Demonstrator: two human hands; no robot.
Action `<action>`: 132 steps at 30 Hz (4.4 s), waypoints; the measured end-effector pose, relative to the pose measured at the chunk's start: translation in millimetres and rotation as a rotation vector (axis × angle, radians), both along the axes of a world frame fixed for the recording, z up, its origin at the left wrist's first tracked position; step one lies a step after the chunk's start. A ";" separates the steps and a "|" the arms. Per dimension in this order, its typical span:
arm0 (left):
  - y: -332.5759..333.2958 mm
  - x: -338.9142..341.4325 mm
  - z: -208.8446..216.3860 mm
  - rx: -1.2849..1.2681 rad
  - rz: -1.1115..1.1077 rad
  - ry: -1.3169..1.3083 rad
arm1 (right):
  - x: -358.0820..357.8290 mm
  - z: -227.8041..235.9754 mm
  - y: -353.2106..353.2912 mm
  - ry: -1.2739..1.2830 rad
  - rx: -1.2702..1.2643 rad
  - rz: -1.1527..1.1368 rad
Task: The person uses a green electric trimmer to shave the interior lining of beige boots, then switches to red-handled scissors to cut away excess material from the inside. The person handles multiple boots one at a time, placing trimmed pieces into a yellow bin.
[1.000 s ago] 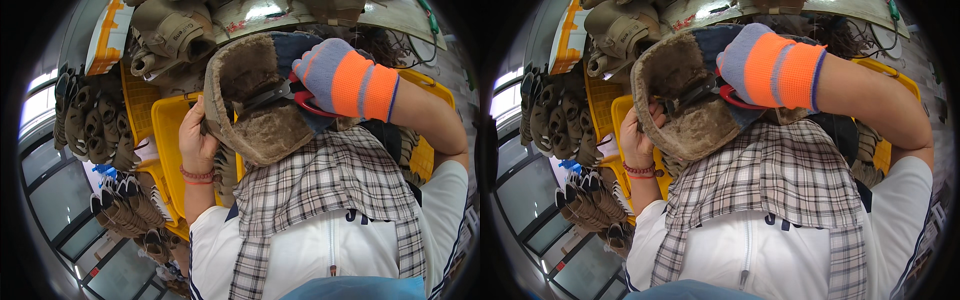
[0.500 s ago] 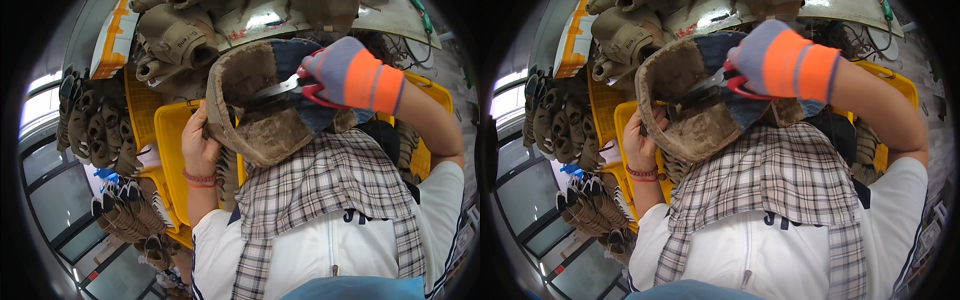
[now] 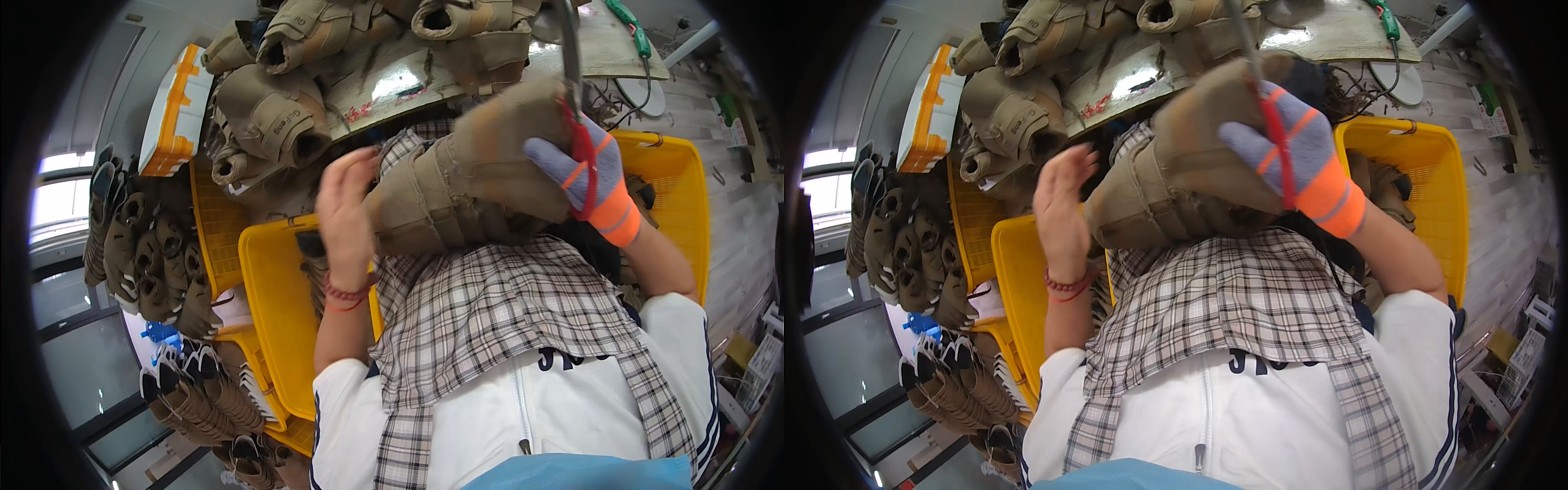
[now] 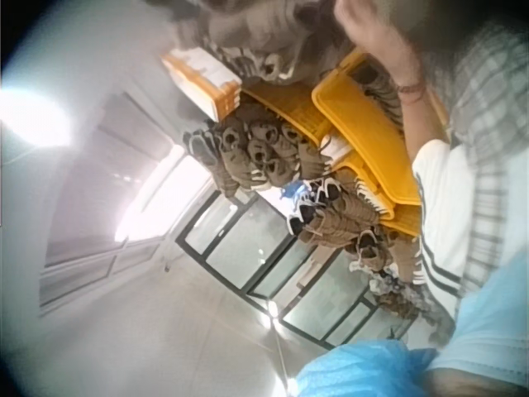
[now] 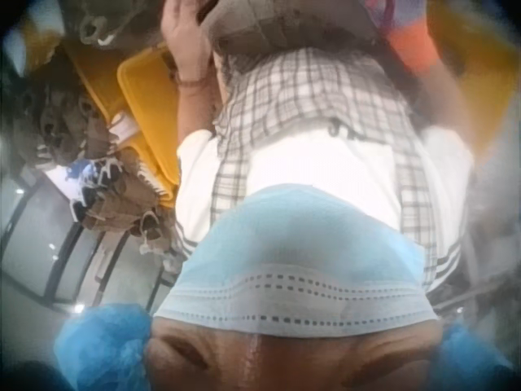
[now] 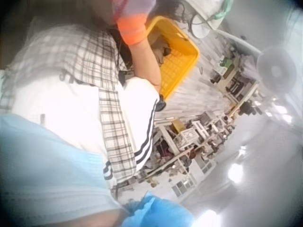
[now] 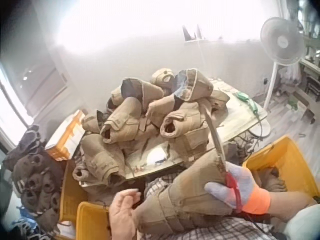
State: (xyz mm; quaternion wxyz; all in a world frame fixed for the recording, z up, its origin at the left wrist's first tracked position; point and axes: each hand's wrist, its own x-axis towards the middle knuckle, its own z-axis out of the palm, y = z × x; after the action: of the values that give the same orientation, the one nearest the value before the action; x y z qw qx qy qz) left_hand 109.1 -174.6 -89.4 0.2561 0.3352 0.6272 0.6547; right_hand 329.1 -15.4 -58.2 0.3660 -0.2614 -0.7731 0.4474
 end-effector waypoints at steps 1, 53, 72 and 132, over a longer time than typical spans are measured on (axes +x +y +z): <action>-14.0 -16.7 -18.1 -0.014 0.149 -0.046 | 15.5 -8.4 7.5 -0.048 -0.010 -0.046; 84.5 -26.4 13.8 -0.306 0.146 1.439 | 117.5 -87.5 93.7 0.528 -1.106 -0.035; 10.2 -4.8 -52.6 -0.280 -0.208 0.322 | -18.6 -174.8 0.2 -0.030 -0.378 0.307; -180.1 -37.8 -62.4 -0.286 0.102 -1.030 | -112.2 3.5 -37.7 -0.729 1.150 0.445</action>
State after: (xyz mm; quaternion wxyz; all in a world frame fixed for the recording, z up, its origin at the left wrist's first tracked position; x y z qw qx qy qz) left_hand 71.3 -354.7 -151.9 0.5417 -0.0984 0.5186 0.6542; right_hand 216.9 -53.1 -54.7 0.0643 0.0038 -0.9945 -0.0829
